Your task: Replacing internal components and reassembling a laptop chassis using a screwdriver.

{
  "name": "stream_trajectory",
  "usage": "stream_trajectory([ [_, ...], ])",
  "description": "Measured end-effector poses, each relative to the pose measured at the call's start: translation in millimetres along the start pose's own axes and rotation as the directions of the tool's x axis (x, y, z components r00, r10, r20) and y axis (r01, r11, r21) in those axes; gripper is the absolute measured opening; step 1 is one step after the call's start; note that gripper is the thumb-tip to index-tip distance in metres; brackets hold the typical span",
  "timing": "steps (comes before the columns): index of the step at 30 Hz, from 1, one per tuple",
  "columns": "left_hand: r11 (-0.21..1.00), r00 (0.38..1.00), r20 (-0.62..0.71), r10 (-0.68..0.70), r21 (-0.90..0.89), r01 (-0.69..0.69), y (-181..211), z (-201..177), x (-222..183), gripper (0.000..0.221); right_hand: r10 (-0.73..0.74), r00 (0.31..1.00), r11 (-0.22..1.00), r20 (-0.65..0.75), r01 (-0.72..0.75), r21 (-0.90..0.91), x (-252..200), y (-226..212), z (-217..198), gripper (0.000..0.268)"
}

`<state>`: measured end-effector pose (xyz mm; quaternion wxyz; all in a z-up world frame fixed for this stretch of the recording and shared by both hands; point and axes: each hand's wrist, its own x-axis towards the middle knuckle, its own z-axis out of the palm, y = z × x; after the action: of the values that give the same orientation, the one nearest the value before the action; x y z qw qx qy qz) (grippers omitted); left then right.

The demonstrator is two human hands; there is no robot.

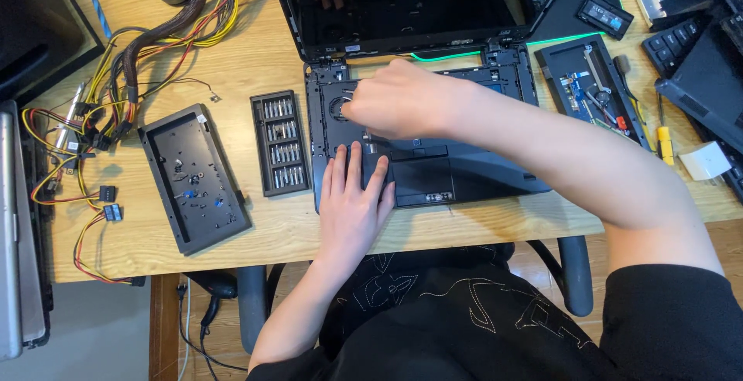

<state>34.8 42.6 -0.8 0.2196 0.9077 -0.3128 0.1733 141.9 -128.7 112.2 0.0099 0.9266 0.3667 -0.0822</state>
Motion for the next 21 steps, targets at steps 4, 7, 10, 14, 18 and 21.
stream_trajectory([
  [4, 1.000, 1.000, 0.001, 0.000, 0.003, 0.000, 1, 1, 0, 0.044, -0.006, 1.000, 0.998, -0.011, 0.005, -0.070, -2, -2, -1, 0.036],
  [7, 1.000, 1.000, 0.001, -0.003, 0.003, 0.003, 0, 0, 0, 0.044, 0.015, 1.000, 0.996, 0.015, -0.013, -0.083, 0, 4, 3, 0.036],
  [10, 1.000, 1.000, 0.000, 0.001, -0.001, -0.001, 1, 1, 0, 0.043, -0.022, 1.000, 0.997, -0.019, 0.020, -0.069, -1, 3, 8, 0.033],
  [14, 1.000, 1.000, -0.014, 0.007, 0.008, -0.007, 1, 1, -1, 0.041, 0.042, 0.999, 0.988, 0.034, -0.037, -0.150, -1, -2, -1, 0.036],
  [18, 1.000, 1.000, -0.021, -0.001, 0.007, 0.002, 1, 1, 0, 0.041, -0.096, 0.989, 0.995, -0.110, 0.099, 0.023, -2, 3, 7, 0.029],
  [21, 1.000, 1.000, -0.028, -0.006, 0.013, 0.006, 1, 1, -1, 0.041, -0.054, 0.995, 0.998, -0.087, 0.051, -0.027, -1, -1, 6, 0.030],
])
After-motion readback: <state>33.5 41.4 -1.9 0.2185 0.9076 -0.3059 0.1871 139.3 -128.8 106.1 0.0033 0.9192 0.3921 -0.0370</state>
